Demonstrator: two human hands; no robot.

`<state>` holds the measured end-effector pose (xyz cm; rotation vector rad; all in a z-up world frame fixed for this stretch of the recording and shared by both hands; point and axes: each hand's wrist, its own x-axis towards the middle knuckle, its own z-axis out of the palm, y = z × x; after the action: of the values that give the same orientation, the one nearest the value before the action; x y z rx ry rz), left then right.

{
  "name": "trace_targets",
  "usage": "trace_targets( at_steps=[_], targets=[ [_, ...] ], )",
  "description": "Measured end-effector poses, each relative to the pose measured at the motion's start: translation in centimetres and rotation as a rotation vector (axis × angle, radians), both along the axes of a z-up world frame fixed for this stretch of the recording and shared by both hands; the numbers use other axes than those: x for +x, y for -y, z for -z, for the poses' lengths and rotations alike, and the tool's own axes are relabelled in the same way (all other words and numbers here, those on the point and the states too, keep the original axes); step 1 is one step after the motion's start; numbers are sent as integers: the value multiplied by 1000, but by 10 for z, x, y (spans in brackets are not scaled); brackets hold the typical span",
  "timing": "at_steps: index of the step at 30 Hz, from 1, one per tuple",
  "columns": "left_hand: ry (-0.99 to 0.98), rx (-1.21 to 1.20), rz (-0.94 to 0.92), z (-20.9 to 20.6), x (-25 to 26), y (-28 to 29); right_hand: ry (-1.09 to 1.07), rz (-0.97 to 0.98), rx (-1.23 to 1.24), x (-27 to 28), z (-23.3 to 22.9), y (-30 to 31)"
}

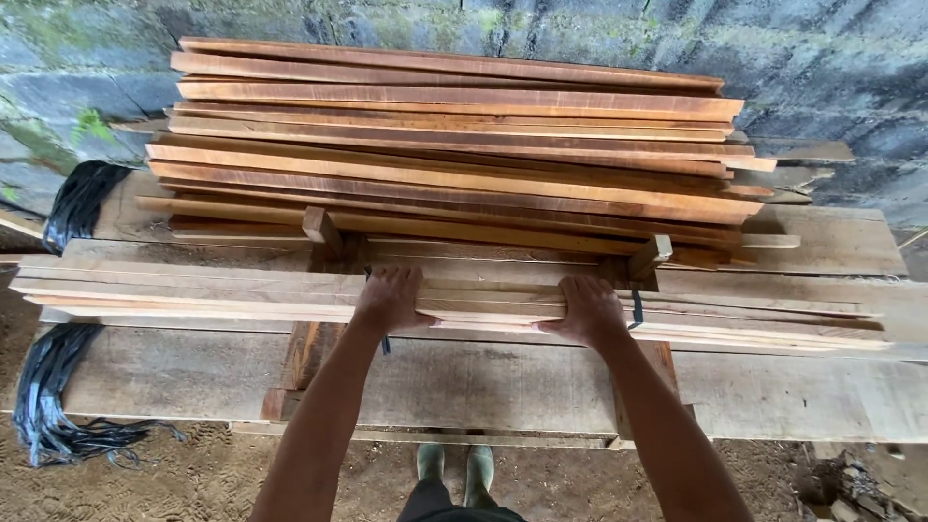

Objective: The recorder is aligning long pieces of wooden lumber and tying them together into bundles using black plastic straps.

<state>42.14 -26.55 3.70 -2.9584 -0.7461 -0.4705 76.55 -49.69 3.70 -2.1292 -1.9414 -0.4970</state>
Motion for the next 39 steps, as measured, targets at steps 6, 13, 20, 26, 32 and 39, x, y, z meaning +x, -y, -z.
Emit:
trace_targets(
  at_steps=[6, 13, 20, 26, 32, 39],
  targets=[
    [-31, -36, -18, -7, -2, 2, -85, 14, -94, 1, 1, -1],
    [-80, -25, 22, 0, -15, 13, -128, -17, -99, -6, 11, 18],
    [-101, -57, 48, -2, -32, 44, -125, -35, -128, -25, 21, 54],
    [-374, -271, 42, -22, -36, 47, -256, 75, -541, -36, -20, 54],
    [-498, -507, -28, -52, -6, 10, -274, 190, -803, -13, -35, 5],
    [-154, -341, -17, 29, -2, -11, -80, 67, -23, 6, 51, -8]
  ],
)
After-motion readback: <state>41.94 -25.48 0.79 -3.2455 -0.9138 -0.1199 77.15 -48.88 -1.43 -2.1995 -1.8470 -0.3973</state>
